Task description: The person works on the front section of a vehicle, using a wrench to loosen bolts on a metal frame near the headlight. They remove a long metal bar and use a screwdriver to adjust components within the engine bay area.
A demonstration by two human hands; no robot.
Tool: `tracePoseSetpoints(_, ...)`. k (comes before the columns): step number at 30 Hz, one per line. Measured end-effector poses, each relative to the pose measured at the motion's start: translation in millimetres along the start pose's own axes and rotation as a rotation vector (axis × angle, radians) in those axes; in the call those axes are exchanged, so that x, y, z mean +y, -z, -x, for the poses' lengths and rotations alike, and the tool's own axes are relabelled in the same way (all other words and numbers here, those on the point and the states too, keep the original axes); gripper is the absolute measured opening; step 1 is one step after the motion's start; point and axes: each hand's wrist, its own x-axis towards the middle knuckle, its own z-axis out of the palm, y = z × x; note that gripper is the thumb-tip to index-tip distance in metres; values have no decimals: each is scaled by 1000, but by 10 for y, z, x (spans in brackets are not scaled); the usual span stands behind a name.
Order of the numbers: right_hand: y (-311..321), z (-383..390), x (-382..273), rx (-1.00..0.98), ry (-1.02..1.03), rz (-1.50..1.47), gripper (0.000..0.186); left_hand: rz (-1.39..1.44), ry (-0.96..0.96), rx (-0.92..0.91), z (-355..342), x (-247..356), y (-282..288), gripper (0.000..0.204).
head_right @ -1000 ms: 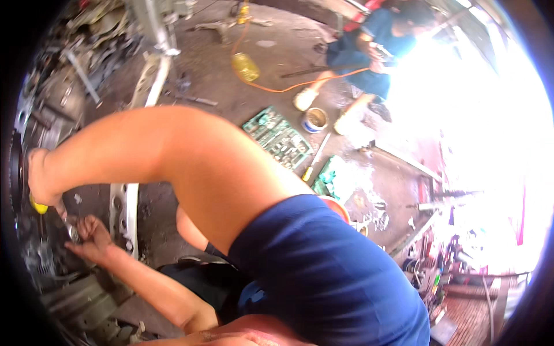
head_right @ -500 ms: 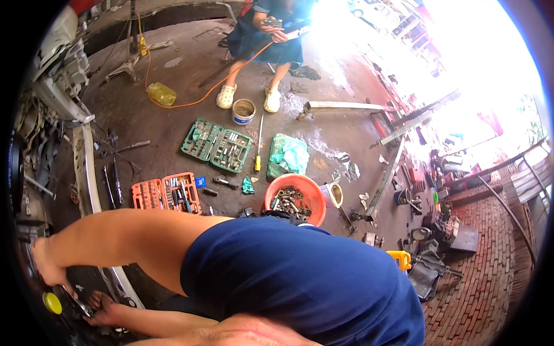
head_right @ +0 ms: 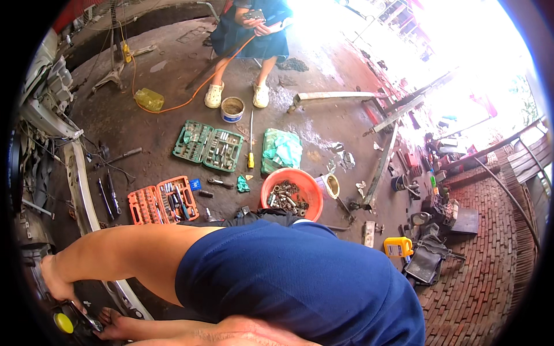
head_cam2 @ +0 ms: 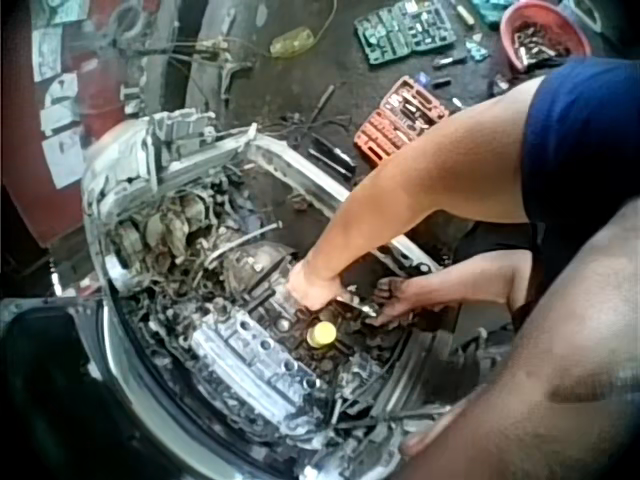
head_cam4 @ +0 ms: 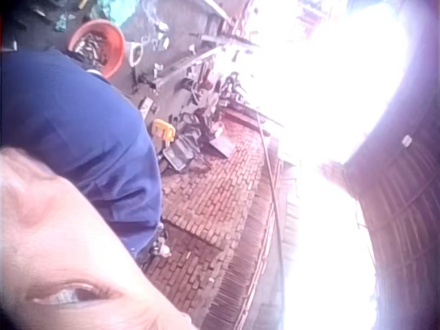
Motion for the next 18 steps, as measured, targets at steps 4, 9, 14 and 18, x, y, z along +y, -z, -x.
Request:
tracePoseSetpoints(4,-82,4,13,33,-15,-23,81,-18,-29,44,78,-10,-45,43)
tracePoseSetpoints(9,-114,5,43,-3,-52,-67,83,-17,-47,93,76,-17,-87,41)
tracePoseSetpoints(14,33,96,-116,-37,11,132,75,21,-61,105,106,9,-76,40)
tracePoseSetpoints(18,282,503,-239,88,20,241,66,74,6,-68,455,-79,-154,40)
